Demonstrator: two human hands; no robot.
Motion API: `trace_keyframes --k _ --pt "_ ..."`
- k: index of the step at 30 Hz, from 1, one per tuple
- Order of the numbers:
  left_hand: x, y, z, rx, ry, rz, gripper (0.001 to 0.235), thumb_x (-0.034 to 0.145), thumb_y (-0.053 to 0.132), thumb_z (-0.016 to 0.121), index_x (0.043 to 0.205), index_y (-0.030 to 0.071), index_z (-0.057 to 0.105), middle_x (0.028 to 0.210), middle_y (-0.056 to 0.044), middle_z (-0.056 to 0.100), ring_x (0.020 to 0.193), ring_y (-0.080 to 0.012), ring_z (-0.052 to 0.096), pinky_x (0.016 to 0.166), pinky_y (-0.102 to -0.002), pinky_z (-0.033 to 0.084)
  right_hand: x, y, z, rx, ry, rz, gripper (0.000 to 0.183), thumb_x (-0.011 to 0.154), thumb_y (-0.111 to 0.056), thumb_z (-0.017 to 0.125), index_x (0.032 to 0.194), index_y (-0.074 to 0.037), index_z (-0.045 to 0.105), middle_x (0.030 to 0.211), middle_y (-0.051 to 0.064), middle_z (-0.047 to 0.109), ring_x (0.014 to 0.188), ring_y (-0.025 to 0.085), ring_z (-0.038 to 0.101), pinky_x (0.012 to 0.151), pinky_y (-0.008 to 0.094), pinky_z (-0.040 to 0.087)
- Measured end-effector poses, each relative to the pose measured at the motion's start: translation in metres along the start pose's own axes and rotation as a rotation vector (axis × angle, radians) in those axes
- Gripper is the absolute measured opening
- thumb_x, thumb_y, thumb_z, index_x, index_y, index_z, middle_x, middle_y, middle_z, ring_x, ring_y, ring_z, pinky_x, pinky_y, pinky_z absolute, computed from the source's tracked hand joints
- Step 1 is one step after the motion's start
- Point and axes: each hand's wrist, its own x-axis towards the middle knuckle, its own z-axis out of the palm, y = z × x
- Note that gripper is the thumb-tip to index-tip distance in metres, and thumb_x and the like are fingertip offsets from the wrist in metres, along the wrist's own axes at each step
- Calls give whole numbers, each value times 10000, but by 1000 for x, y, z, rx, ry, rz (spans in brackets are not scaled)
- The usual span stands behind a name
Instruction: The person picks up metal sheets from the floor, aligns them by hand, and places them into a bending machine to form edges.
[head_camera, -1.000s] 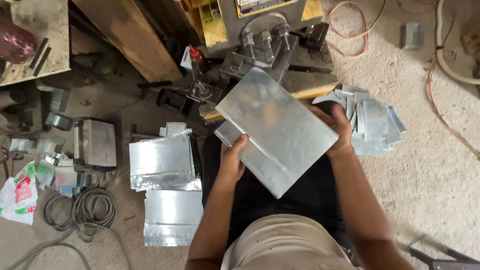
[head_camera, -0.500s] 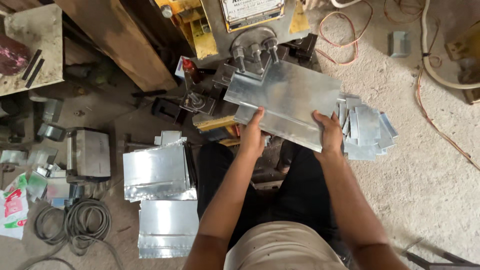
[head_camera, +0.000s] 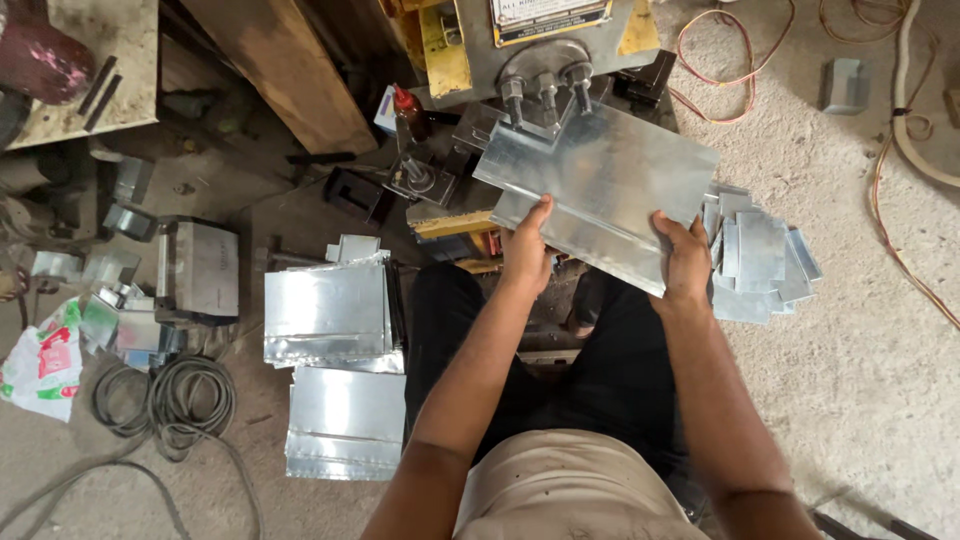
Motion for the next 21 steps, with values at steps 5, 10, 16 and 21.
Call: trace_keyframes --k 5,10,16,21 --pt "-15 0 -11 -30 -148 57 668 926 402 703 1478 154 422 1388 -83 559 1246 -263 571 1003 -526 514 -10 -5 -8 -82 -34 56 492 899 -69 663 1374 -36 537 1167 98 670 1054 241 674 927 382 568" --pt "-68 46 -62 -460 -794 -201 905 913 777 454 1526 114 407 1443 -180 569 1277 -367 593 995 -588 540 -3 -12 -65 -83 -134 155 671 799 -44 648 1454 -29 505 1229 127 682 1117 276 687 998 365 570" --pt "-76 59 -115 -32 -450 -101 652 1021 353 637 1509 -32 442 1357 -201 620 1207 -368 629 970 -516 518 28 3 -46 175 -340 356 783 1033 -594 523 1444 73 536 1360 222 632 1224 328 615 1050 427 502" --pt "-113 57 -99 64 -352 131 715 828 89 709 1482 -18 440 1324 -135 617 1250 -259 611 1062 -379 506 -23 8 2 294 -254 286 1015 896 -787 233 1471 14 474 1427 184 600 1324 333 572 1096 478 461"
